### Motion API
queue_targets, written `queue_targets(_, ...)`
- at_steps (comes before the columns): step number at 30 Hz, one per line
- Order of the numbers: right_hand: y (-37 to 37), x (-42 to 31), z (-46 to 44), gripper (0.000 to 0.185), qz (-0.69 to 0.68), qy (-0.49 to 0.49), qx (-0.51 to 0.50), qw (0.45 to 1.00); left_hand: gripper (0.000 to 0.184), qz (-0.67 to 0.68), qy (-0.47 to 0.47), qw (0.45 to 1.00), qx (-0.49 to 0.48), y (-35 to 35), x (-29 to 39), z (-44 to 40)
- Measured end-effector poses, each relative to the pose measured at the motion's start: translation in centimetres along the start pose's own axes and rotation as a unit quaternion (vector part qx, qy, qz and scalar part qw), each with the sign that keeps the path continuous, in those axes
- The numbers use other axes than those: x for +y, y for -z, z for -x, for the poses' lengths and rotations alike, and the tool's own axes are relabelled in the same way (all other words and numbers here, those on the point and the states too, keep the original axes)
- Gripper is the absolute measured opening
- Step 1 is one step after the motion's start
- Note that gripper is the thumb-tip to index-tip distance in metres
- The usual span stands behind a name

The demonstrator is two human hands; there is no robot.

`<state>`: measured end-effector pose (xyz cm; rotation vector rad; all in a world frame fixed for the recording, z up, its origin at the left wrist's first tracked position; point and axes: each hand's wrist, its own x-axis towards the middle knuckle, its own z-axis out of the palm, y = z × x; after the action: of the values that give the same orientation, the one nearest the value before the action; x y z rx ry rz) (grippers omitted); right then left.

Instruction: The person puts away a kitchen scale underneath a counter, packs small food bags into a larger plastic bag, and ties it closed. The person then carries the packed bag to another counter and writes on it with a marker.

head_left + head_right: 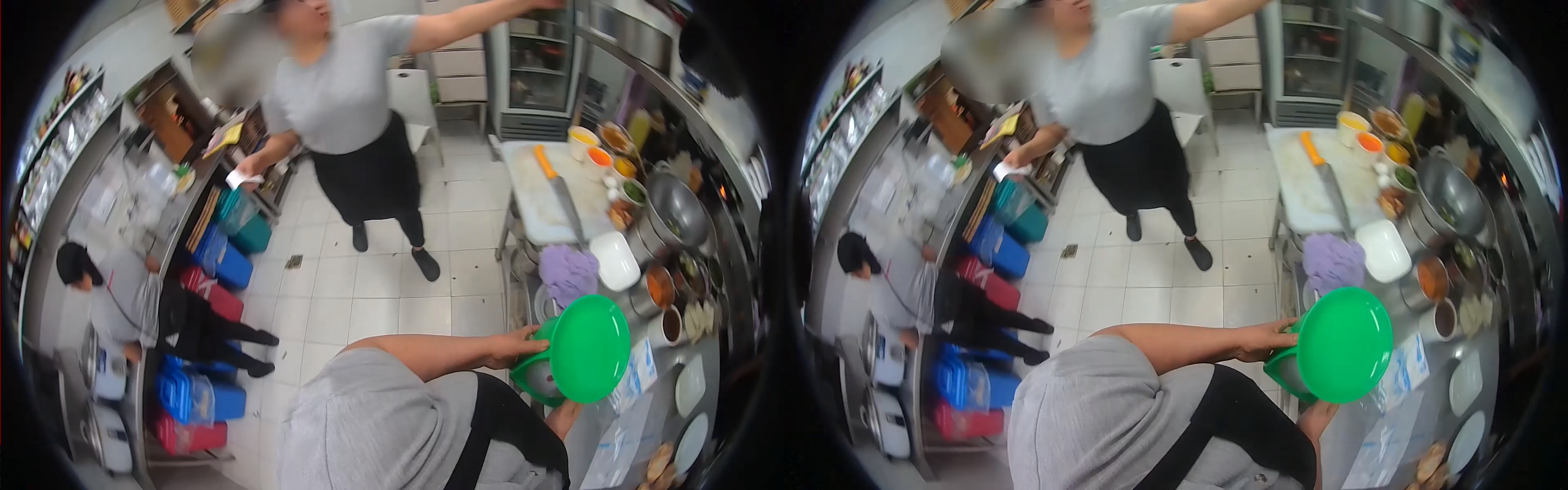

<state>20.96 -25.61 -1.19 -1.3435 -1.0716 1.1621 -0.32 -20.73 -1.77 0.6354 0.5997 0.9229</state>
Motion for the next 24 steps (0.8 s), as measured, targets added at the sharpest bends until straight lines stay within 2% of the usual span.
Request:
queue_targets(4,-3.4,1.1,0.1,0.045,-0.057,0.036,-0.138,0.988,0.094,0.015,0.01,0.999,0.044,2.5,2.5,6.3)
queue_targets(6,-7.4,1.3,0.3,0.045,-0.089,0.029,-0.199,0.976,0.094,0.047,-0.076,0.996,0.014,4.8,3.8,9.4)
queue_targets(7,-9.7,1.6,0.5,0.045,-0.1,0.021,-0.225,0.969,0.092,0.037,-0.089,0.994,0.043,5.9,4.6,11.6)
queue_targets(8,-12.5,1.9,0.8,0.045,-0.109,0.014,-0.257,0.96,0.092,0.04,-0.098,0.993,0.048,7.9,4.9,13.6)
queue_targets(10,-18.7,1.6,2.3,0.045,-0.133,-0.017,-0.309,0.942,0.091,0.05,-0.121,0.984,0.117,13.0,5.3,18.0)
queue_targets(14,-34.2,0.6,6.4,0.047,-0.083,-0.029,-0.422,0.903,0.088,0.075,-0.149,0.97,0.178,20.2,8.0,29.9)
queue_targets(16,-41.6,0.9,8.8,0.047,-0.066,-0.057,-0.48,0.873,0.082,0.068,-0.224,0.951,0.202,22.3,9.6,36.5)
queue_targets(19,-50.7,1.5,13.3,0.048,-0.033,-0.103,-0.561,0.821,0.077,0.102,-0.257,0.914,0.297,25.4,9.6,44.5)
queue_targets(20,-53.2,1.9,14.8,0.049,-0.018,-0.119,-0.582,0.805,0.07,0.119,-0.254,0.893,0.352,25.8,9.3,46.9)
queue_targets(24,-61.6,3.4,19.4,0.05,0.047,-0.167,-0.654,0.736,0.06,0.17,-0.311,0.828,0.435,27.5,9.6,54.9)
